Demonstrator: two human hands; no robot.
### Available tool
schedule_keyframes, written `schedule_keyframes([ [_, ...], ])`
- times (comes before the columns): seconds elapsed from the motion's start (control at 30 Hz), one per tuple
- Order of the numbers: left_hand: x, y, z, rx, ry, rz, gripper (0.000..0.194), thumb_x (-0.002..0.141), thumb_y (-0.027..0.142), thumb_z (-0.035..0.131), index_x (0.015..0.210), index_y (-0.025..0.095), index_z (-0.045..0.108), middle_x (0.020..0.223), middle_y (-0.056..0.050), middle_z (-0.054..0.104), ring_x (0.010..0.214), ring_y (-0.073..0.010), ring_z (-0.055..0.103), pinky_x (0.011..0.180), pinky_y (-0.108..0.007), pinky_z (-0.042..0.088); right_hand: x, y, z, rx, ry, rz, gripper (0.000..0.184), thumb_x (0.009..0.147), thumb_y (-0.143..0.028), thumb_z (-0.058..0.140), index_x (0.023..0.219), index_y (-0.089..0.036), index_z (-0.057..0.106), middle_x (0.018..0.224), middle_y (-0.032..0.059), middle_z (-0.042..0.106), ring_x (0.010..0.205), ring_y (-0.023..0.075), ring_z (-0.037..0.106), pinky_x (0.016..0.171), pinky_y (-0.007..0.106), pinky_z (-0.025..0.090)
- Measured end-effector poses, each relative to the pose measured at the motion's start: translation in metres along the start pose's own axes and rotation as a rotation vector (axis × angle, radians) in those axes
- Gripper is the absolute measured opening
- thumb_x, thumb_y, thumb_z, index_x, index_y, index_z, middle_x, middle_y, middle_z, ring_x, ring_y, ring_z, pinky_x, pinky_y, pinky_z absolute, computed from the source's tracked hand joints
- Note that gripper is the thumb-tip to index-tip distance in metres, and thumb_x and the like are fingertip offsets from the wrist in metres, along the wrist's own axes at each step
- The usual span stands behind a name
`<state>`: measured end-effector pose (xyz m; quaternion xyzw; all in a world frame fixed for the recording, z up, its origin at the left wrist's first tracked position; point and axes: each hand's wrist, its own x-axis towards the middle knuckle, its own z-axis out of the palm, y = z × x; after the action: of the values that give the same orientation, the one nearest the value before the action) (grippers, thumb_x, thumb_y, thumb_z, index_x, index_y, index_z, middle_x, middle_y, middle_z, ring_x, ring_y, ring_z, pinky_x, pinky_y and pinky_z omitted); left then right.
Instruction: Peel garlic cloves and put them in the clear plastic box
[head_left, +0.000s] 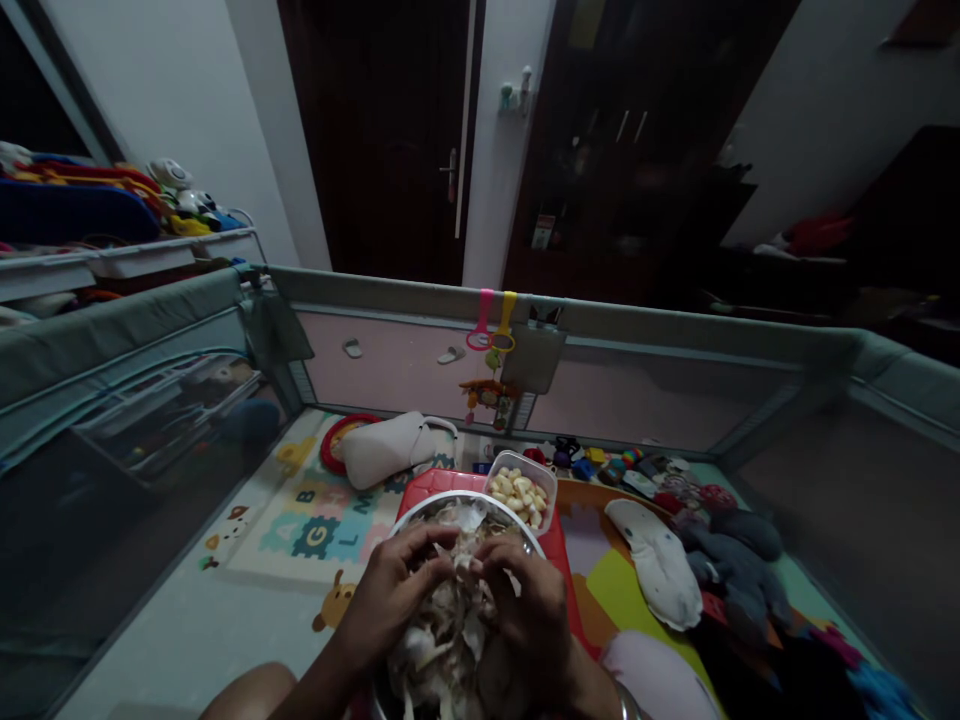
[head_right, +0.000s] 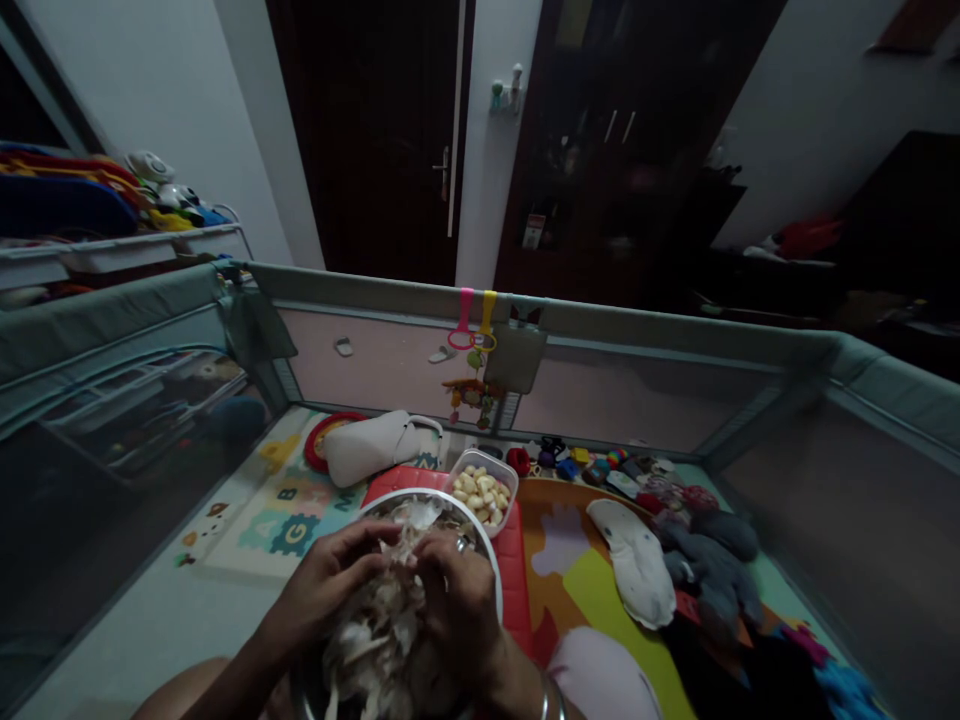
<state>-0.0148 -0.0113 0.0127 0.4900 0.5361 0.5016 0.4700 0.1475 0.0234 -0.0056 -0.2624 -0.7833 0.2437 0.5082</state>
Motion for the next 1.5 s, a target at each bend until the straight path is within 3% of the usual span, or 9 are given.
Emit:
schedule_keyframes([
  [0.17, -0.001, -0.004, 0.01, 0.021, -0.111, 0.017, 0.021, 0.069, 0.018, 0.062, 0.089, 0.019, 0.07, 0.089, -0.006, 0.07, 0.087, -0.0239, 0.06, 0.079, -0.029, 0.043, -0.001, -0.002, 0.0, 0.013, 0.036, -0.009, 0.014, 0.084, -0.009, 0.046, 0.078, -0.02, 0.053, 0.082, 0.0057, 0.065, 0.074, 0.015, 0.064, 0.062, 0.024, 0.051],
  [0.3, 0.0, -0.004, 0.013, -0.059, -0.036, 0.001, 0.012, 0.066, 0.014, 0.063, 0.077, 0.017, 0.067, 0.073, -0.002, 0.067, 0.071, -0.0185, 0.059, 0.064, -0.023, 0.042, -0.004, -0.001, -0.001, 0.027, 0.027, -0.066, 0.015, 0.083, -0.008, 0.045, 0.078, -0.02, 0.052, 0.078, 0.0046, 0.066, 0.07, 0.0142, 0.064, 0.061, 0.024, 0.051],
  [0.5, 0.004, -0.003, 0.01, -0.24, 0.076, -0.051, 0.014, 0.062, 0.02, 0.069, 0.073, 0.015, 0.063, 0.067, -0.001, 0.062, 0.063, -0.0141, 0.054, 0.058, -0.021, 0.041, -0.006, -0.001, -0.001, 0.041, 0.043, -0.086, 0.014, 0.084, -0.01, 0.044, 0.078, -0.021, 0.05, 0.07, 0.0022, 0.063, 0.061, 0.0133, 0.061, 0.056, 0.023, 0.049],
  [0.73, 0.004, -0.003, 0.009, -0.424, 0.021, -0.101, 0.022, 0.059, 0.024, 0.075, 0.077, 0.016, 0.065, 0.071, -0.001, 0.065, 0.066, -0.0139, 0.058, 0.063, -0.022, 0.043, 0.002, -0.007, -0.001, -0.113, -0.124, -0.086, 0.019, 0.079, -0.007, 0.045, 0.088, -0.019, 0.056, 0.076, 0.0062, 0.064, 0.068, 0.0169, 0.06, 0.06, 0.027, 0.049],
  [1.07, 0.0, -0.006, 0.011, -0.364, 0.01, -0.022, 0.021, 0.069, 0.023, 0.068, 0.088, 0.018, 0.062, 0.084, -0.002, 0.066, 0.083, -0.0178, 0.059, 0.075, -0.025, 0.044, 0.004, -0.005, 0.001, -0.139, -0.171, -0.11, 0.016, 0.079, -0.01, 0.047, 0.088, -0.018, 0.059, 0.083, 0.0085, 0.065, 0.076, 0.0179, 0.061, 0.065, 0.027, 0.051],
  [1.27, -0.001, -0.003, 0.01, -0.323, 0.058, 0.02, 0.022, 0.068, 0.02, 0.068, 0.089, 0.017, 0.061, 0.085, -0.003, 0.065, 0.083, -0.0179, 0.058, 0.074, -0.024, 0.044, 0.004, -0.004, -0.001, -0.071, -0.061, -0.026, 0.009, 0.081, -0.013, 0.051, 0.081, -0.019, 0.057, 0.073, 0.0038, 0.065, 0.067, 0.0155, 0.061, 0.062, 0.025, 0.049],
  [1.5, 0.0, -0.008, 0.012, -0.351, -0.059, 0.018, 0.027, 0.065, 0.012, 0.067, 0.091, 0.019, 0.063, 0.085, -0.002, 0.065, 0.082, -0.017, 0.059, 0.074, -0.024, 0.043, 0.003, -0.004, -0.003, 0.065, -0.012, -0.006, 0.015, 0.08, -0.009, 0.054, 0.09, -0.02, 0.059, 0.08, 0.0041, 0.062, 0.074, 0.0151, 0.061, 0.066, 0.025, 0.049],
])
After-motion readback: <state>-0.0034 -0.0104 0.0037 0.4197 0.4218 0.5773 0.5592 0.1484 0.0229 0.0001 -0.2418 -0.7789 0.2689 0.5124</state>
